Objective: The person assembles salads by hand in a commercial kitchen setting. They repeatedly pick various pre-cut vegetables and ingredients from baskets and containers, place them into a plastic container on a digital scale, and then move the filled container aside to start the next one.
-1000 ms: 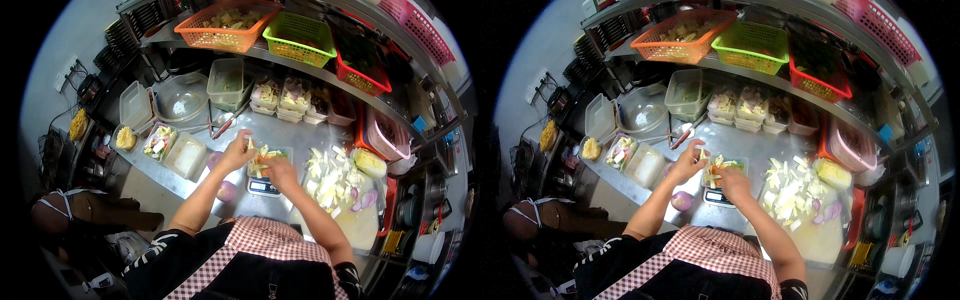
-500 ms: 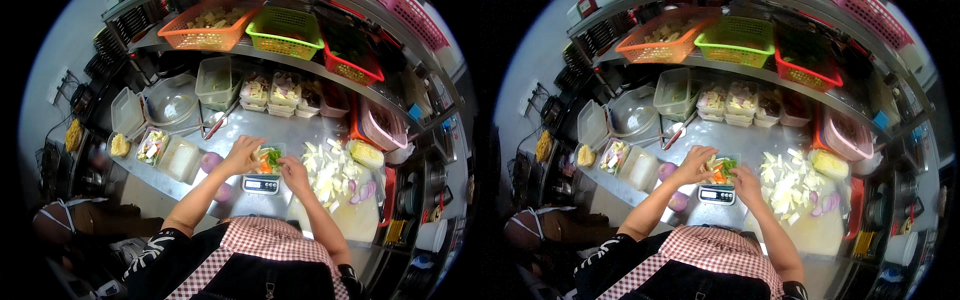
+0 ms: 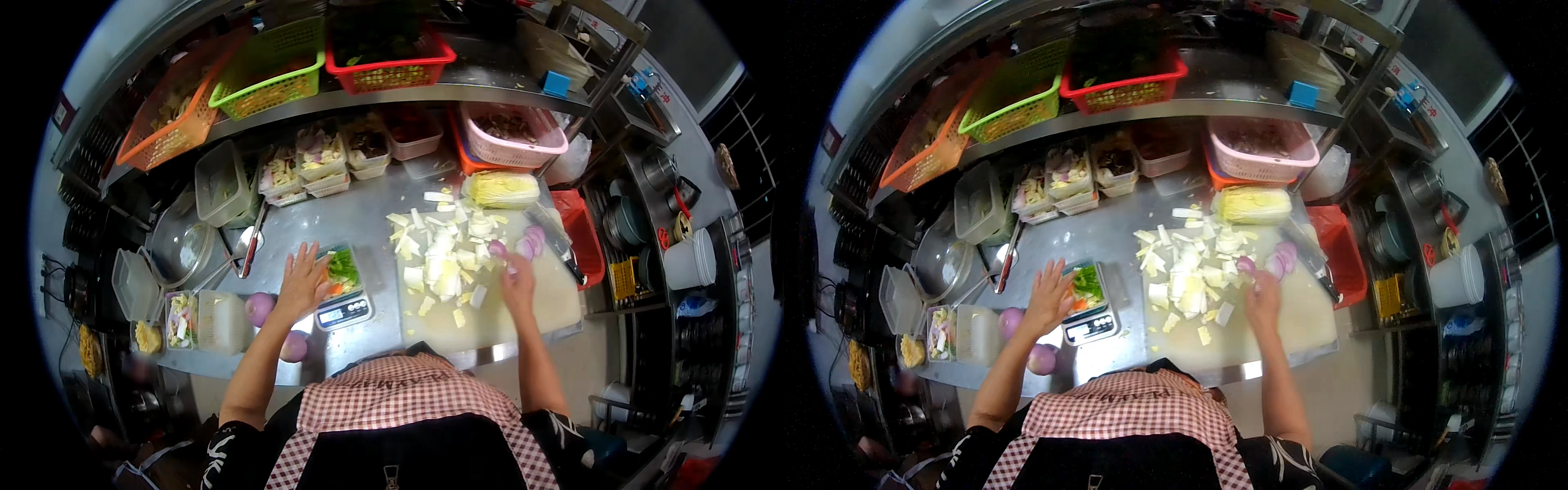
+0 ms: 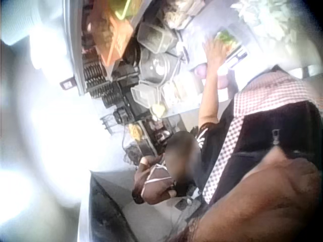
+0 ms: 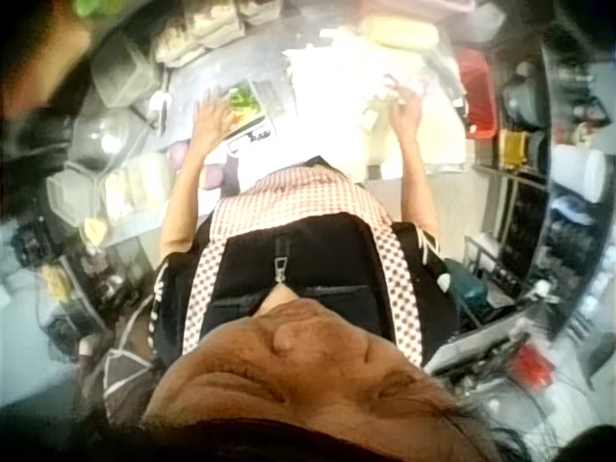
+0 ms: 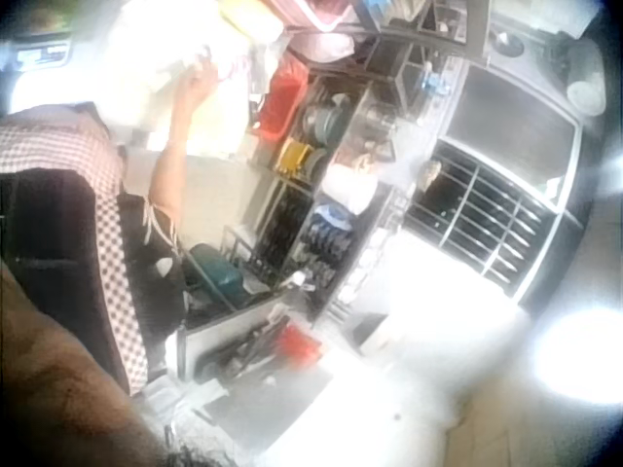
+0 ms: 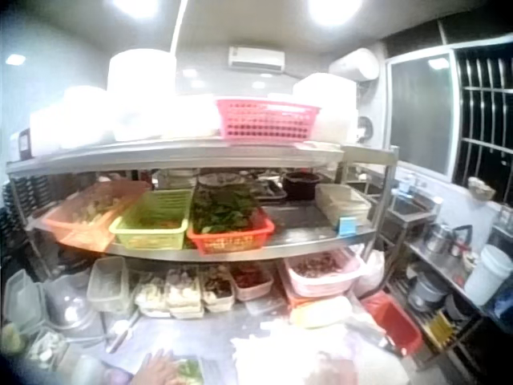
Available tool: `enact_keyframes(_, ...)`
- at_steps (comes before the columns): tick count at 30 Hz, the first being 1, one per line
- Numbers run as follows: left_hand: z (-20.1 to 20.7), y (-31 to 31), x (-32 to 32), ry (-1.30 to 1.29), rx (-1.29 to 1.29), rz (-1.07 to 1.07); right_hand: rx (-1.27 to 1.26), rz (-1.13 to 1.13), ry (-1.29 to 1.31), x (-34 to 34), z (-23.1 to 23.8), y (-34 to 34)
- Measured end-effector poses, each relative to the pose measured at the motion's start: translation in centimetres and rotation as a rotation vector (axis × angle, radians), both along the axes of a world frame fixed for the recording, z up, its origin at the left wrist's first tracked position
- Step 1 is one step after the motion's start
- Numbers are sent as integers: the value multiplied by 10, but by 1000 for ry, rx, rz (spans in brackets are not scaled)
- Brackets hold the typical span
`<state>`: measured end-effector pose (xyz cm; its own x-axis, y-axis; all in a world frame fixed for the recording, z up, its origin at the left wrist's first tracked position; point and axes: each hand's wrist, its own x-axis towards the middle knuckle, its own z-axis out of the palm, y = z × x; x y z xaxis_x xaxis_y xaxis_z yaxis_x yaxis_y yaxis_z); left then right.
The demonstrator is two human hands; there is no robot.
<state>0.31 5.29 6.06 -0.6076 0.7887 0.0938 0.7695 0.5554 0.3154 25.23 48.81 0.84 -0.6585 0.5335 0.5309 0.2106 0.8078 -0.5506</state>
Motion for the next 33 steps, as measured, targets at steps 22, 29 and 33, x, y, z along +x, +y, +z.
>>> enact_keyframes(22,12,76,130,-170,538,285,-130,-207,-569,6,-13,33)
enact_keyframes(29,18,78,144,-179,591,345,-314,-36,-698,0,20,67)
enact_keyframes(33,9,72,153,-217,590,386,-109,125,-519,-20,8,63)
